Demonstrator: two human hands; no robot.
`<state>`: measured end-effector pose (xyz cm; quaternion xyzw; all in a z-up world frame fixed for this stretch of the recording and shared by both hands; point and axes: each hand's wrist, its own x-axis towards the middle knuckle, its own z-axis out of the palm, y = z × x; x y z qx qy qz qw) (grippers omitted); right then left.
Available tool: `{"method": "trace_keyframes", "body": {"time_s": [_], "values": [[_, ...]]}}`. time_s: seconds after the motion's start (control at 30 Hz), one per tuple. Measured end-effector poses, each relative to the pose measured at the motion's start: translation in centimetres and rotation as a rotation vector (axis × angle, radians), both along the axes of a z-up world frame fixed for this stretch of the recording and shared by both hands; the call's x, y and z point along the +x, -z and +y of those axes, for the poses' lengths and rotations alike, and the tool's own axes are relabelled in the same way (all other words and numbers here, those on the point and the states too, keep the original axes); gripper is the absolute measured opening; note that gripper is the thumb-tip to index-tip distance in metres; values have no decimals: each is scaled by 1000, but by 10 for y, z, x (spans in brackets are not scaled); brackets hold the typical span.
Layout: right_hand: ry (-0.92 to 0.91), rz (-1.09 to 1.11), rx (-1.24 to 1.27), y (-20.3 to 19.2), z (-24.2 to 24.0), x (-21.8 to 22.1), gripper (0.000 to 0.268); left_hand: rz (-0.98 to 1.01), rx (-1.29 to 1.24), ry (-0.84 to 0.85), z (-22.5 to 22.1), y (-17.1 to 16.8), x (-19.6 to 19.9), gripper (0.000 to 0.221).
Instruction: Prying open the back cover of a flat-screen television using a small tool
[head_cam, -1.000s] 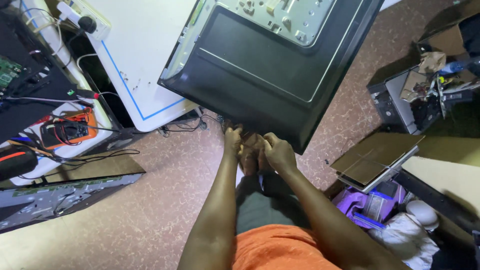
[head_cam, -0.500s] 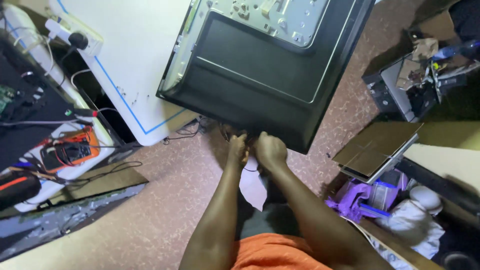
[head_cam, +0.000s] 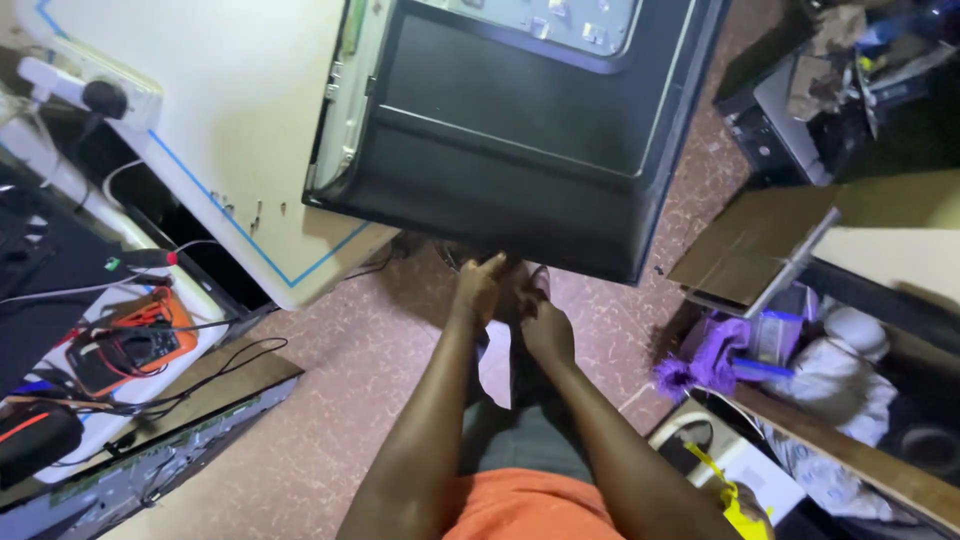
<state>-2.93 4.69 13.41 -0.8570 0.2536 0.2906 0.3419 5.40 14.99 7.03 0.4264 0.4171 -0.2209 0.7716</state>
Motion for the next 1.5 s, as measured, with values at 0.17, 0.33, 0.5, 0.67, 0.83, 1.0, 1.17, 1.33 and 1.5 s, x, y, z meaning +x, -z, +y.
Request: {"method": "trace_keyframes", "body": {"time_s": [0.17,0.33,0.5,0.67,0.83,1.0,1.17,1.33,1.5], "values": [[260,-85,170,-27,-26,-7,38,58,70,169,31,54,13,42],[121,-322,-3,-33,-43,13,35,-18,221,208,19,15,14,35],[92,-231,-159,-32,-44,25,31,-39,-213,-58,11,55,7,16],[125,-228,-191,-27,-42,17,34,48,-317,-100,10,96,9,13],[145,-274,-226,-22,-39,11,33,27,-309,-143,6,82,3,11],[-70,-78,-270,-67,-24,42,34,-52,-253,-184,1,70,2,10],[-305,-49,-403,-31,-37,98,30,-67,-178,-140,0,40,8,12],[-338,142,-329,-6,-64,125,25,-73,-261,-234,3,20,8,13],[-22,-67,-159,-17,-53,61,28,-20,-107,-101,-14,89,6,27]]}}
